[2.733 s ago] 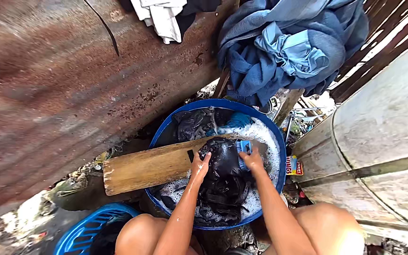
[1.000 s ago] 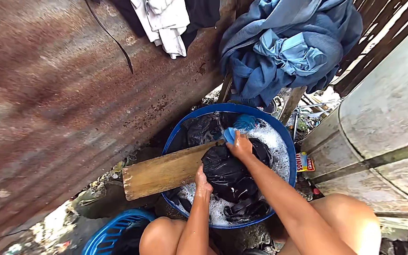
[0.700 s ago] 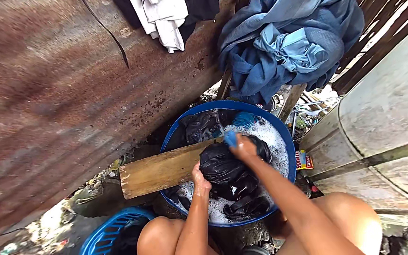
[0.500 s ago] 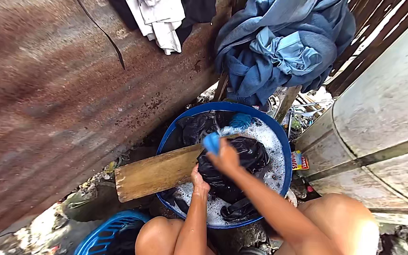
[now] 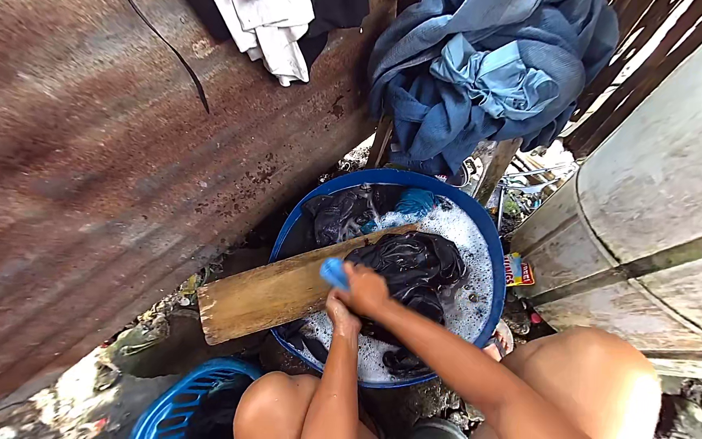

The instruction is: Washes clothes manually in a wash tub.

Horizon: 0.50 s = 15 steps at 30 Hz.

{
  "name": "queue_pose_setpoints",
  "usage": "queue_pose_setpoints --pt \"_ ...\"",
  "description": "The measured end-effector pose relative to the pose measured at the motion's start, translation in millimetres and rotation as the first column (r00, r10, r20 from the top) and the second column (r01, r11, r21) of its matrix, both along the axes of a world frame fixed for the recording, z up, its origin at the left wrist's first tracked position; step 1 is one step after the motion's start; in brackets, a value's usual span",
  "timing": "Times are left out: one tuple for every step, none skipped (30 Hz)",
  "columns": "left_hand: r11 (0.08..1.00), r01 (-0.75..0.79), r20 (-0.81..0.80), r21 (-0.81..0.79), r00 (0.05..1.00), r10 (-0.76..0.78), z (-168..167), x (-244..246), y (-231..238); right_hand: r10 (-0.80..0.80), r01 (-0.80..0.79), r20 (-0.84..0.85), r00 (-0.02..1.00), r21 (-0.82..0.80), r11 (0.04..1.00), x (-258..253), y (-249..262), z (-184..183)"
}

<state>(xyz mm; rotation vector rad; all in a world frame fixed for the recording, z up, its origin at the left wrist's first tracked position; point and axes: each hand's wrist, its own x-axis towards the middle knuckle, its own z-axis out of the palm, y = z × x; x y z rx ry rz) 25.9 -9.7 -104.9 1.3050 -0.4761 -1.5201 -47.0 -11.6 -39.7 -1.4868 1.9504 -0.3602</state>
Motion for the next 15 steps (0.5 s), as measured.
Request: queue_pose_setpoints --pt "0.996 -0.029 -0.065 0.083 0.997 0.035 2.4 -0.7 -4.1 -0.075 0.075 -0.073 0.994 -0.016 0.997 -28.9 -3.7 -11.5" --pt "0.991 -0.031 -0.097 0.132 0.994 0.044 5.2 -1.3 -8.5 -0.173 0.168 -0.142 0.975 -0.044 0.985 -65.3 -10.2 -23.6" --pt "0.986 -0.029 -0.099 0.162 0.994 0.045 8.0 -2.2 -12.0 -0.268 0.259 -0.201 0.942 -0.066 0.963 -99.9 -17.0 -32.1" --pt "0.983 -0.026 -0.087 0.180 0.995 0.042 8.4 -2.4 -12.5 -0.349 0.343 -0.240 0.906 -0.067 0.937 -123.2 -21.4 -38.3" --pt "0.982 -0.026 -0.071 0.188 0.997 0.040 6.4 -3.0 -11.5 -0.411 0.412 -0.244 0.879 -0.048 0.910 -130.1 -23.9 -39.1" --pt "0.982 -0.026 -0.048 0.186 0.998 0.036 4.5 -4.6 -10.9 -0.442 0.439 -0.189 0.877 -0.055 0.897 -119.1 -23.8 -34.0" --pt "0.986 -0.017 -0.014 0.169 1.000 0.020 3.2 -6.7 -10.6 -0.419 0.414 -0.114 0.901 -0.066 0.908 -91.8 -19.7 -24.2" --pt "0.991 0.001 0.039 0.134 0.999 -0.006 1.0 -8.3 -9.6 -0.336 0.334 -0.023 0.942 -0.061 0.940 -55.4 -13.2 -13.8" --pt "0.996 0.042 0.120 0.075 0.992 -0.050 -3.0 -6.4 -7.2 -0.194 0.196 0.037 0.980 -0.041 0.980 -19.4 -5.7 -5.9" --pt "0.993 0.120 0.208 0.000 0.971 -0.117 -6.0 0.8 -3.7 -0.042 0.042 0.055 0.998 -0.010 0.999 6.6 -0.1 0.1" --pt "0.992 0.123 0.178 -0.013 0.977 -0.119 -7.1 3.6 -3.3 0.050 -0.050 0.032 0.998 0.014 0.999 14.0 1.2 2.2" --pt "0.997 0.035 0.037 0.066 0.999 -0.037 -5.7 0.1 -5.4 0.039 -0.039 -0.005 0.999 0.015 0.999 2.6 -0.3 -2.9" --pt "0.989 -0.017 -0.067 0.146 0.997 0.027 -3.3 -1.8 -9.3 -0.034 0.034 -0.063 0.997 0.005 0.999 -22.9 -4.9 -11.4" --pt "0.981 -0.029 -0.123 0.192 0.991 0.053 0.8 -2.4 -13.4 -0.134 0.132 -0.127 0.983 -0.025 0.991 -56.7 -12.9 -21.3" --pt "0.978 -0.022 -0.142 0.208 0.989 0.052 3.9 -2.5 -16.1 -0.237 0.231 -0.172 0.956 -0.053 0.971 -90.7 -20.0 -29.5"
